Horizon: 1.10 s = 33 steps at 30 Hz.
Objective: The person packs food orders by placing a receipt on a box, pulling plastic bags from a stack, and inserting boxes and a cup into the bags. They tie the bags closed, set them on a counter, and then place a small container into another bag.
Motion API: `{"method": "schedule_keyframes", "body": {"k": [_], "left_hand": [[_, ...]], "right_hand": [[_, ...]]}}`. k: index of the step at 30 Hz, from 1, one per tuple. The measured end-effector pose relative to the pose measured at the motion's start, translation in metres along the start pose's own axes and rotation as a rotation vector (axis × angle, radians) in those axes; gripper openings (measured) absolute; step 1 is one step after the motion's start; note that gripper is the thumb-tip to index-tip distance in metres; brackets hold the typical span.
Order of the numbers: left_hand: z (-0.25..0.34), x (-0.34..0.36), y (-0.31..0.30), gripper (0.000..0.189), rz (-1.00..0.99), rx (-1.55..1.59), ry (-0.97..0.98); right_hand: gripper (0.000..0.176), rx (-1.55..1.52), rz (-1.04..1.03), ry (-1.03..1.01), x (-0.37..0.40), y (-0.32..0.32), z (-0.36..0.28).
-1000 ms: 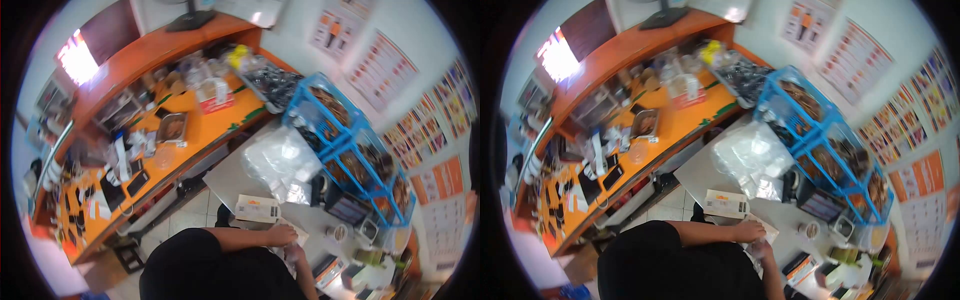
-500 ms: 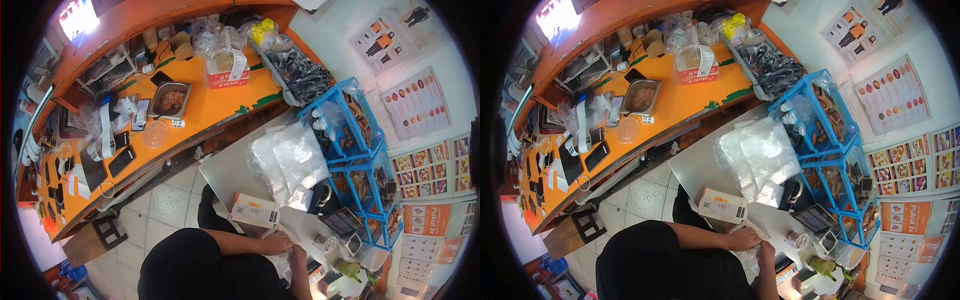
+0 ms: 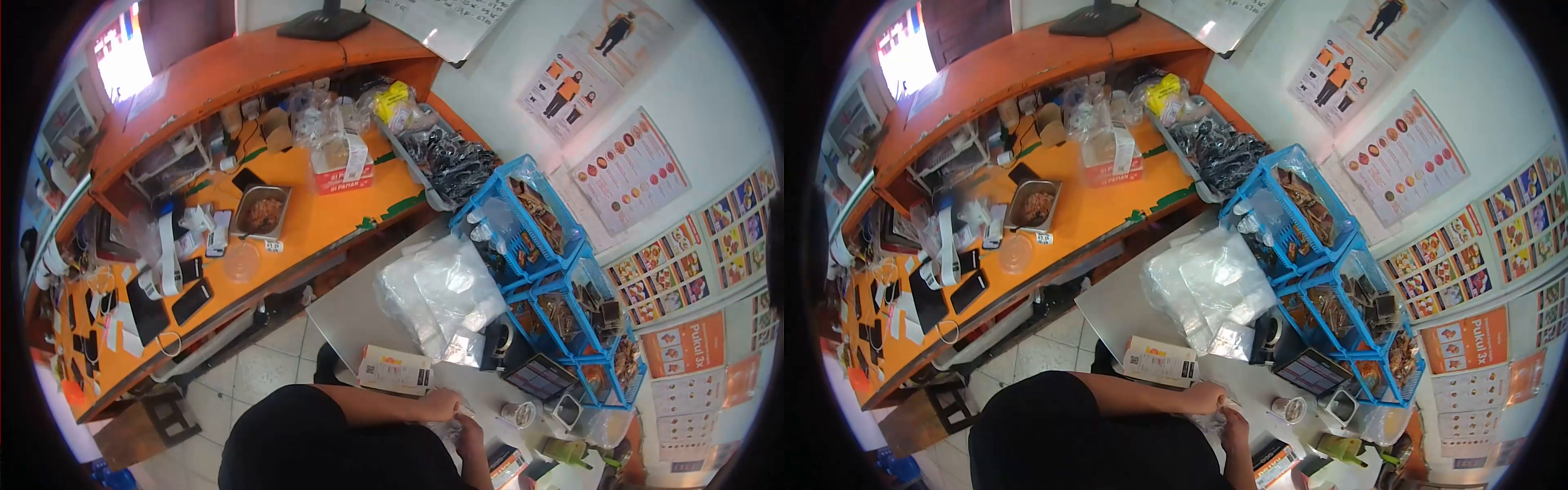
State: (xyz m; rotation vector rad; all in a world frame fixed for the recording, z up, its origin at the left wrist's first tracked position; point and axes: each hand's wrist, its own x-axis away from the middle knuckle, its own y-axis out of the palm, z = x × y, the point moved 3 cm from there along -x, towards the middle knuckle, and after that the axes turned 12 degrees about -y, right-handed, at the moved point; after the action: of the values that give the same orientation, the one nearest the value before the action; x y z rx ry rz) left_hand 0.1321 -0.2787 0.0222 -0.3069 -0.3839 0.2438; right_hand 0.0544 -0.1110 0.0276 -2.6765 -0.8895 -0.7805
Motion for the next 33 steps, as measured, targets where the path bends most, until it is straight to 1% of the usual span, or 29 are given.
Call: {"method": "schedule_keyframes", "body": {"k": [1, 2, 3, 4, 5, 6, 7, 8, 9, 10, 11, 12, 13, 14, 16, 17, 19, 22, 33], "left_hand": [[0.004, -0.001, 0.001, 0.019, -0.010, -0.018, -0.011], [0.010, 0.003, 0.002, 0.020, 0.115, 0.013, -0.047], [0.012, 0.010, 0.004, 0.021, 0.228, 0.043, -0.082], [0.011, 0.014, 0.005, 0.026, 0.261, 0.031, -0.089], [0.011, 0.014, 0.010, 0.030, 0.277, 0.024, -0.090], [0.015, 0.019, 0.010, 0.027, 0.281, 0.074, -0.098], [0.016, 0.024, 0.009, 0.025, 0.269, 0.128, -0.120], [0.016, 0.024, 0.011, 0.019, 0.238, 0.145, -0.104], [0.020, 0.027, 0.008, 0.016, 0.242, 0.037, -0.062], [0.021, 0.031, 0.011, 0.019, 0.272, 0.062, -0.058], [0.016, 0.030, 0.014, 0.021, 0.252, 0.070, -0.055], [0.027, 0.032, 0.005, 0.021, 0.223, 0.015, -0.026], [0.029, 0.032, 0.002, 0.016, 0.207, -0.023, -0.032], [0.023, 0.029, 0.007, 0.012, 0.257, 0.030, 0.043], [0.026, 0.030, 0.005, 0.009, 0.277, 0.039, 0.063], [0.023, 0.032, 0.006, 0.009, 0.246, 0.032, 0.055], [0.022, 0.030, 0.006, 0.011, 0.241, 0.028, 0.058], [0.025, 0.030, 0.004, 0.011, 0.249, 0.012, 0.057], [0.025, 0.033, 0.002, 0.010, 0.244, 0.039, 0.018]], "right_hand": [[0.034, -0.098, 0.008, 0.038, -0.003, -0.004, 0.011], [0.034, -0.123, 0.013, 0.054, 0.002, 0.002, 0.008], [0.034, -0.208, -0.027, 0.047, 0.004, 0.008, 0.003], [0.034, -0.293, -0.052, 0.039, 0.011, 0.014, -0.006], [0.033, -0.244, -0.048, 0.005, 0.008, 0.009, 0.001], [0.031, -0.192, -0.026, -0.018, 0.004, -0.003, 0.015], [0.029, 0.464, -0.209, -0.467, 0.007, -0.006, 0.005], [0.029, 0.103, -0.055, -0.173, 0.001, -0.011, 0.022], [0.030, 0.892, -0.230, -0.611, -0.001, -0.023, 0.036], [0.030, 0.525, -0.126, -0.415, 0.002, -0.020, 0.036], [0.030, 0.361, -0.079, -0.390, 0.000, -0.021, 0.048], [0.028, 0.182, 0.019, -0.252, 0.014, -0.008, 0.019], [0.026, -0.079, 0.088, -0.227, 0.017, -0.001, 0.019], [0.025, -0.139, 0.188, -0.133, 0.019, 0.006, 0.012], [0.023, -0.121, 0.212, -0.023, 0.017, 0.006, 0.013], [0.023, -0.137, 0.233, -0.002, 0.022, 0.010, 0.013], [0.021, -0.263, 0.249, -0.054, 0.023, 0.015, 0.005], [0.020, -0.280, 0.236, -0.021, 0.025, 0.014, 0.002], [0.022, -0.238, 0.259, -0.062, 0.029, 0.018, -0.003]]}}
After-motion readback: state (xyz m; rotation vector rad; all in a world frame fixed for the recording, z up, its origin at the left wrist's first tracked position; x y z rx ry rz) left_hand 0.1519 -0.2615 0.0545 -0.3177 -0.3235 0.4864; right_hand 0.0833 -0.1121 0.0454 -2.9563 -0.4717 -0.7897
